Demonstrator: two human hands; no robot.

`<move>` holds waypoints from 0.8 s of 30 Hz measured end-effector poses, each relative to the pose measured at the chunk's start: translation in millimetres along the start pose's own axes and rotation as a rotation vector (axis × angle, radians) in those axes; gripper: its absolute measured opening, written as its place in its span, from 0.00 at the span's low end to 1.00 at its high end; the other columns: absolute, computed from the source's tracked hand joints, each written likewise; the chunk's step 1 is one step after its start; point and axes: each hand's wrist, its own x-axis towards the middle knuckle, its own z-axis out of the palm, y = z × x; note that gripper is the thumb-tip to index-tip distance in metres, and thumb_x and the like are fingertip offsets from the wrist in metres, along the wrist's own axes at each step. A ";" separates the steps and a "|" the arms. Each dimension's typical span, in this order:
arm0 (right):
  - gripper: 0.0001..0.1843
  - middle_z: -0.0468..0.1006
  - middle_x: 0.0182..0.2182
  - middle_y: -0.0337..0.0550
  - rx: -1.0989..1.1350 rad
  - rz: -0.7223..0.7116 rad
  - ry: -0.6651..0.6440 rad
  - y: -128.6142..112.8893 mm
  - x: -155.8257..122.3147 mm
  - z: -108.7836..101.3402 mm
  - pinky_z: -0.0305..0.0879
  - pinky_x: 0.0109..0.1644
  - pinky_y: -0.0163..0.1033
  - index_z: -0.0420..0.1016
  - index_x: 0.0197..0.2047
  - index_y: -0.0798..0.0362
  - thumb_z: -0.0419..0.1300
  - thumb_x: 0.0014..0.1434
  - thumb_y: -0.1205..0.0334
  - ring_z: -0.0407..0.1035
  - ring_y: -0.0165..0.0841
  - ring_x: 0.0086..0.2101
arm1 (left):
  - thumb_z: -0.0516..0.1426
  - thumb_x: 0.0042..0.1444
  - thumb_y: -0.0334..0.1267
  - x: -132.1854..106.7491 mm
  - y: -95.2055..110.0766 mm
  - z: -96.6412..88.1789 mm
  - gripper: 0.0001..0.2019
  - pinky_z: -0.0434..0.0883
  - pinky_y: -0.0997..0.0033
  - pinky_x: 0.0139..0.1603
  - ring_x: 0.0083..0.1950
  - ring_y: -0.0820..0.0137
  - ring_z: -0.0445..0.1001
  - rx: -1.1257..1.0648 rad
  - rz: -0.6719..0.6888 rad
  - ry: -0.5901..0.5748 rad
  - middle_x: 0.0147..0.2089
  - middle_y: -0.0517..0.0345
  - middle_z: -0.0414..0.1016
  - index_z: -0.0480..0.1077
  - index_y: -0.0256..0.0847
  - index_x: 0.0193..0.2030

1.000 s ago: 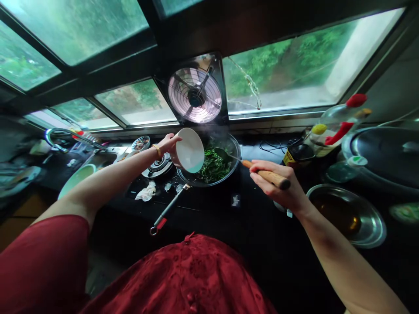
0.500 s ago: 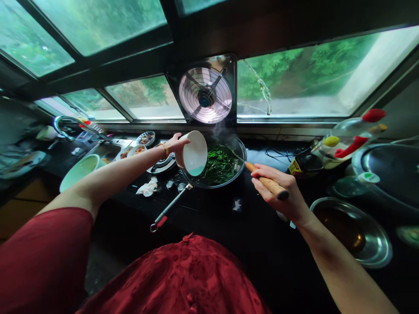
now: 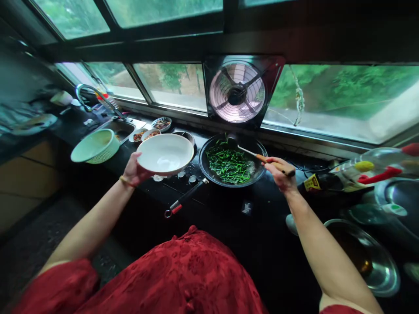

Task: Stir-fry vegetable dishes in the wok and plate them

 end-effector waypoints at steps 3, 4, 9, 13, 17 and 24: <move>0.09 0.81 0.45 0.45 -0.200 -0.249 -0.238 -34.9 -24.3 -0.6 0.72 0.56 0.48 0.80 0.37 0.50 0.66 0.50 0.60 0.77 0.41 0.45 | 0.49 0.58 0.47 -29.0 -25.1 -56.2 0.25 0.77 0.59 0.44 0.47 0.58 0.76 -0.203 -0.012 0.201 0.46 0.49 0.78 0.66 0.39 0.59; 0.09 0.80 0.48 0.45 -0.259 -0.334 -0.291 -47.4 -32.6 2.6 0.70 0.57 0.48 0.80 0.38 0.49 0.65 0.51 0.60 0.76 0.41 0.47 | 0.49 0.59 0.45 -35.8 -33.4 -73.2 0.23 0.78 0.61 0.44 0.48 0.59 0.76 -0.230 -0.007 0.274 0.45 0.52 0.78 0.67 0.41 0.58; 0.10 0.77 0.54 0.47 -0.441 -0.562 -0.475 -74.2 -57.0 56.4 0.73 0.53 0.45 0.81 0.39 0.49 0.60 0.54 0.64 0.75 0.40 0.49 | 0.49 0.59 0.38 -53.0 -69.3 -143.5 0.19 0.78 0.68 0.44 0.48 0.64 0.77 -0.290 -0.017 0.473 0.43 0.58 0.80 0.70 0.42 0.55; 0.12 0.74 0.57 0.50 -0.574 -0.575 -0.644 -79.7 -82.1 70.4 0.73 0.51 0.43 0.81 0.41 0.50 0.58 0.55 0.65 0.74 0.41 0.51 | 0.52 0.55 0.36 -51.8 -89.4 -185.7 0.23 0.78 0.64 0.49 0.53 0.61 0.76 -0.334 -0.071 0.446 0.46 0.57 0.80 0.70 0.45 0.58; 0.23 0.65 0.64 0.53 -0.718 -0.537 -0.627 -104.8 -130.8 62.4 0.70 0.56 0.49 0.76 0.52 0.51 0.61 0.52 0.67 0.68 0.46 0.57 | 0.53 0.52 0.35 -40.0 -101.1 -216.8 0.27 0.75 0.59 0.55 0.59 0.59 0.73 -0.356 -0.115 0.349 0.49 0.60 0.80 0.68 0.50 0.61; 0.28 0.62 0.65 0.50 -0.650 -0.118 -0.318 -89.3 -193.6 128.4 0.57 0.68 0.53 0.72 0.58 0.51 0.57 0.52 0.71 0.60 0.45 0.63 | 0.53 0.50 0.36 -27.1 -99.2 -246.2 0.28 0.70 0.54 0.61 0.65 0.56 0.66 -0.360 -0.216 0.201 0.52 0.61 0.79 0.69 0.50 0.60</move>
